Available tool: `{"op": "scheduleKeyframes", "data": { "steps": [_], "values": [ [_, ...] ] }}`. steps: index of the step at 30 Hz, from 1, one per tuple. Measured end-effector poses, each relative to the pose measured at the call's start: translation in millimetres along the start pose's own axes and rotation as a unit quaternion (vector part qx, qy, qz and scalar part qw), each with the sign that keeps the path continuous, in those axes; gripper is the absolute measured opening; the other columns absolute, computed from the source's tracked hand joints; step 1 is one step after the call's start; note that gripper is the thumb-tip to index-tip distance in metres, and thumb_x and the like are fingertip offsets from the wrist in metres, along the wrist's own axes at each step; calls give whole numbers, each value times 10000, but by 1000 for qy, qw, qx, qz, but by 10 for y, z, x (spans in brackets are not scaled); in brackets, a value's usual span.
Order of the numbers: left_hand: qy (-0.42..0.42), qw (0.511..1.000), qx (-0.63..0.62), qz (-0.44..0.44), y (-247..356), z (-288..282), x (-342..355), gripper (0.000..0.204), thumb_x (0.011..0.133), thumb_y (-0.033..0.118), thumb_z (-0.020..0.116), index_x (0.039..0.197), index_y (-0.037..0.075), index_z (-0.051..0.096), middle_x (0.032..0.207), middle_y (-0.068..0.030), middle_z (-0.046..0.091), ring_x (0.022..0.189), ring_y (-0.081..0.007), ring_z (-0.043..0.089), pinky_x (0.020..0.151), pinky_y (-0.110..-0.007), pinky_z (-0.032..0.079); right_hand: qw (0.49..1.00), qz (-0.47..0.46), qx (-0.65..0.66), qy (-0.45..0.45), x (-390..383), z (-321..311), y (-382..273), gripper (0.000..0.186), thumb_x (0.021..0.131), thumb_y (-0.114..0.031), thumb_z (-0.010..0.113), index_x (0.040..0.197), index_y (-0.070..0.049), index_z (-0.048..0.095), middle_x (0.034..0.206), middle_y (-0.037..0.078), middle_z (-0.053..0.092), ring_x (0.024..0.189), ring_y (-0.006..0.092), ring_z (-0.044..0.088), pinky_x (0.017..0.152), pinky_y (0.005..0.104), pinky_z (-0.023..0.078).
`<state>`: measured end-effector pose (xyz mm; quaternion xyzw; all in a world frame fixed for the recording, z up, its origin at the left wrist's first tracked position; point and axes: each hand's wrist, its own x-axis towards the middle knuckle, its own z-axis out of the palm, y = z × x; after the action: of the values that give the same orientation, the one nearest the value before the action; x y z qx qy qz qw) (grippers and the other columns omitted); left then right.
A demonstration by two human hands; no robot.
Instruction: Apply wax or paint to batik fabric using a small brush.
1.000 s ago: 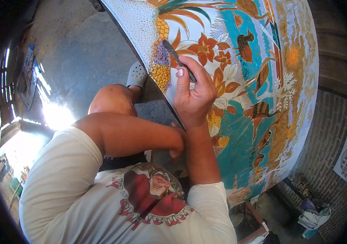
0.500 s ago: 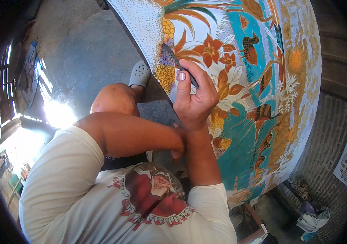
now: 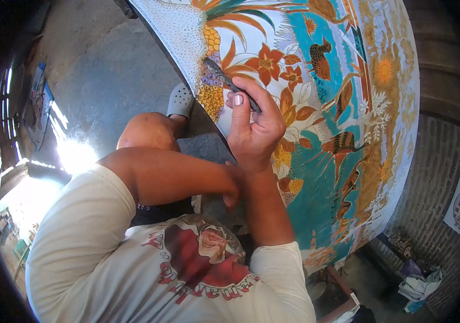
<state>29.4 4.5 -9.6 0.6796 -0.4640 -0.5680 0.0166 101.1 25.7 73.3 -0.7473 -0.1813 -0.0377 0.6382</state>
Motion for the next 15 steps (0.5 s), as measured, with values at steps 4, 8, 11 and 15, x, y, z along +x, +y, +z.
{"op": "scheduleKeyframes", "data": {
  "steps": [4,8,11,15],
  "values": [
    [29,996,30,85,-95,13,122,741,864,616,691,1441,156,624,1466,-106,604,1352,-380,543,1101,-606,424,984,63,164,25,-139,-229,-121,241,1043,-64,560,1232,56,651,985,123,712,824,157,693,755,331,610],
    [16,990,28,137,-152,78,307,729,874,645,665,1326,74,701,1323,-164,690,1246,-367,622,1096,-484,434,928,118,344,77,-421,-606,-164,273,1058,-133,549,1251,34,643,966,122,688,851,175,674,739,381,632],
    [-40,996,-45,62,-247,124,399,765,858,690,658,1280,54,724,1304,-174,697,1222,-367,632,1078,-475,443,895,162,399,119,-772,-1111,-272,295,1069,-198,537,1250,9,645,962,106,674,864,173,656,756,385,610],
    [-74,995,-64,-33,-416,203,501,919,828,739,662,1449,63,604,1474,-177,593,1190,-360,634,1071,-487,458,855,201,406,252,-1494,-1981,-444,320,1078,-297,527,1220,-40,654,906,57,624,817,151,582,770,355,521]
  ]
}}
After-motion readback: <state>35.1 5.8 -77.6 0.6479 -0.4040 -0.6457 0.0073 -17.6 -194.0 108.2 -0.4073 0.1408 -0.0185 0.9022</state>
